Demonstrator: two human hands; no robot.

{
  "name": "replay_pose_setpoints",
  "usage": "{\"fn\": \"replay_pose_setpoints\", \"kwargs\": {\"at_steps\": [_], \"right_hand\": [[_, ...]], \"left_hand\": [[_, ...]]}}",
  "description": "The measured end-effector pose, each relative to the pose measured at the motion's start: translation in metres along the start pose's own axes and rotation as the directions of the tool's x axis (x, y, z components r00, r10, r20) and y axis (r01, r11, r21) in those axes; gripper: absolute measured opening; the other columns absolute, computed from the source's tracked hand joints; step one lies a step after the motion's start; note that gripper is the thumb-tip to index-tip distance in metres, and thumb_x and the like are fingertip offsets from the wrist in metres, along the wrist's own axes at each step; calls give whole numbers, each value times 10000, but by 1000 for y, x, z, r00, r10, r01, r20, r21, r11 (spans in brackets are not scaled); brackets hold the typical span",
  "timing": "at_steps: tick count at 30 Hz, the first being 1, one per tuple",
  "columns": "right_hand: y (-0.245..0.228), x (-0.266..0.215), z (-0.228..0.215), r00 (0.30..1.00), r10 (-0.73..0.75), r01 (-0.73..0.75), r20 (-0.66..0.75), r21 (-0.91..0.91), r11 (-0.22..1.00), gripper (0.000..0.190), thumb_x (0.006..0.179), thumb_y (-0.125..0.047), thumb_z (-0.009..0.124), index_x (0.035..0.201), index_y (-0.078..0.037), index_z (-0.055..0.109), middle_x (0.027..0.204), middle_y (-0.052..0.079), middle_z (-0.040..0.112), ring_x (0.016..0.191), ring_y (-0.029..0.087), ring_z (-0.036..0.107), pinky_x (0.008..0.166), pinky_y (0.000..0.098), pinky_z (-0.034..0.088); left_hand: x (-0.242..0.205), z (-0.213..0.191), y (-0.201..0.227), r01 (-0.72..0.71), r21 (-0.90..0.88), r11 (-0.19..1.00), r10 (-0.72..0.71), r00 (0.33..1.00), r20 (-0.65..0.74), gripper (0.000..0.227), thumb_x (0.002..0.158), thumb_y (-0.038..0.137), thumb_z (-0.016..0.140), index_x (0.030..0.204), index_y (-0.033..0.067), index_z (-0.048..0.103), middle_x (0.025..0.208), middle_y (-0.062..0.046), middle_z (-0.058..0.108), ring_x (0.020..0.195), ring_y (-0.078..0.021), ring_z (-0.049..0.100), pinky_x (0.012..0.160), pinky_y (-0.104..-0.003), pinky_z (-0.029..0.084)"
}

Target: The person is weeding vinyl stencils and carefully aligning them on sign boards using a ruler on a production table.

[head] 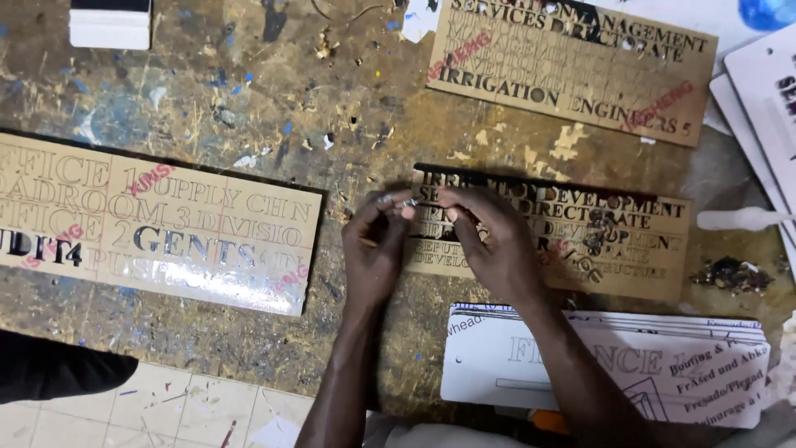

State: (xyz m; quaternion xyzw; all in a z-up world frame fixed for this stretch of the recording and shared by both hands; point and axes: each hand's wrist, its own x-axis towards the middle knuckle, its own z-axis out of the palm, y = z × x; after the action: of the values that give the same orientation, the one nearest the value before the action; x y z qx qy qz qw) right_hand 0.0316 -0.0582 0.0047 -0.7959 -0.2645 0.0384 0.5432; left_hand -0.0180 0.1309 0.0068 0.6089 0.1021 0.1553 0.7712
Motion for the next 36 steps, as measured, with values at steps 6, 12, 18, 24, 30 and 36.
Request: {"fn": "replay_pose_setpoints", "kwargs": {"at_steps": [6,12,18,24,30,36], "right_hand": [[-1,-3,3,990,144,-140,-7,194,971,302,1037,69,722,1319,-16,788,1140,203,842,1055,399,831,978,566,653],[25,-7,-12,973,230,-225,22,322,920,148,1105,-67,734,1241,-18,763,1059,190,836,1010,276,810,936,516,663],[20,-13,-30,970,240,-240,23,201,950,170,1119,-40,703,1277,14,737,1130,258,820,1030,320,817,931,564,670],[5,-8,-28,992,39,6,118,-363,932,241,1201,-114,610,1403,-56,729,1187,193,750,965,382,790,786,547,690],[5,-3,-23,979,68,18,194,-410,912,246,1204,-160,604,1348,-39,762,1090,213,720,848,410,760,647,545,636],[-6,1,-39,964,121,-54,235,-275,960,271,1116,-139,711,1361,-43,775,1072,197,724,818,317,724,651,439,573]], "left_hand": [[-2,1,-8,33,-41,999,-27,989,147,258,1006,-43,787,1253,-4,851,1033,-133,710,1021,-191,605,950,-386,547],[-3,-6,-14,11,-63,998,6,965,264,416,987,-49,807,1401,-9,792,1088,-192,743,1043,-244,661,974,-435,580],[-2,-5,6,-91,-53,994,93,995,42,302,993,-92,797,1295,-81,788,1076,-191,751,1020,-234,685,949,-416,601],[-1,-4,-1,-140,12,990,140,990,-22,240,989,-72,818,1229,-54,817,1053,-154,770,1006,-188,706,926,-352,603],[2,-10,-21,-142,62,988,144,989,-35,191,998,-64,836,1187,-63,801,1053,-158,783,1000,-187,719,941,-357,617],[-3,-5,-17,-137,104,985,139,990,-16,164,1002,-68,832,1148,-60,759,1070,-193,773,1015,-225,746,936,-392,630]]}}
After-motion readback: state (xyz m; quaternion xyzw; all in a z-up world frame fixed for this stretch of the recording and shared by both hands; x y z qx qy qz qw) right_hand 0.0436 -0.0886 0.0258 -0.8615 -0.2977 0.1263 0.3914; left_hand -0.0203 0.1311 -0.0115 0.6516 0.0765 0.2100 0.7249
